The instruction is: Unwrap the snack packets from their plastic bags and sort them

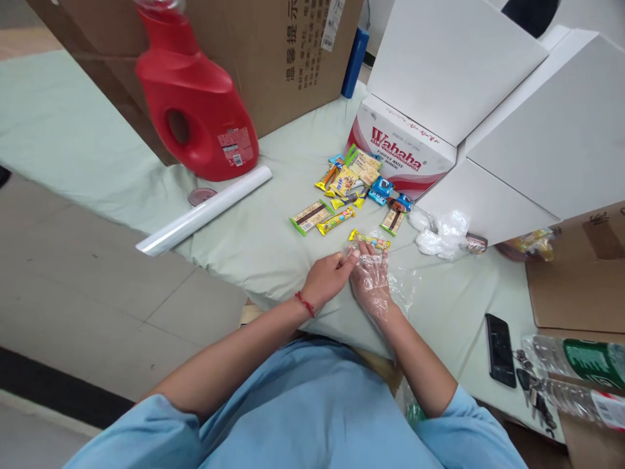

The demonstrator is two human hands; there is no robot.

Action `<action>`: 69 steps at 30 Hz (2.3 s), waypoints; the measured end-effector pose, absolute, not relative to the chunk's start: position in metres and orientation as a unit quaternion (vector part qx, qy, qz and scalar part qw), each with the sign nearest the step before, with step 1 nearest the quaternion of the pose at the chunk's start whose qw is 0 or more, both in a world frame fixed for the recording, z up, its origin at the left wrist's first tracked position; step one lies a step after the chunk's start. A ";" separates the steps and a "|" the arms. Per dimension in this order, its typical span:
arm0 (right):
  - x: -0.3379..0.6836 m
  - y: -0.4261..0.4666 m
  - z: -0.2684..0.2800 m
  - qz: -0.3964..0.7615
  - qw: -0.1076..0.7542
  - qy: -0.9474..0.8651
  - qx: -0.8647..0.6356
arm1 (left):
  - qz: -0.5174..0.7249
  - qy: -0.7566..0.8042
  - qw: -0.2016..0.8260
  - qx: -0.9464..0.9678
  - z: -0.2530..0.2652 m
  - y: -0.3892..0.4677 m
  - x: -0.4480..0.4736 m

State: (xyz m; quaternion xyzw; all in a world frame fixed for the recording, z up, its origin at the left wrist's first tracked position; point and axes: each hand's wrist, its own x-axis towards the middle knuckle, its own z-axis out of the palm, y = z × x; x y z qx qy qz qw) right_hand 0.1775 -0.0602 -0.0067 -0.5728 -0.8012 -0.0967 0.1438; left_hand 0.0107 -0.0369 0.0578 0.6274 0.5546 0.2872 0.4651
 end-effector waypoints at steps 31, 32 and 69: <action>0.194 -0.030 0.006 0.109 0.119 -0.862 -0.480 | 0.163 0.407 0.296 0.849 0.039 -0.026 -0.100; 0.191 -0.030 0.008 0.105 0.106 -0.861 -0.487 | 0.158 0.443 0.258 0.844 0.039 -0.030 -0.093; 0.267 0.025 0.044 0.390 0.404 -0.626 -0.541 | 0.114 0.453 0.088 0.880 0.005 -0.041 -0.058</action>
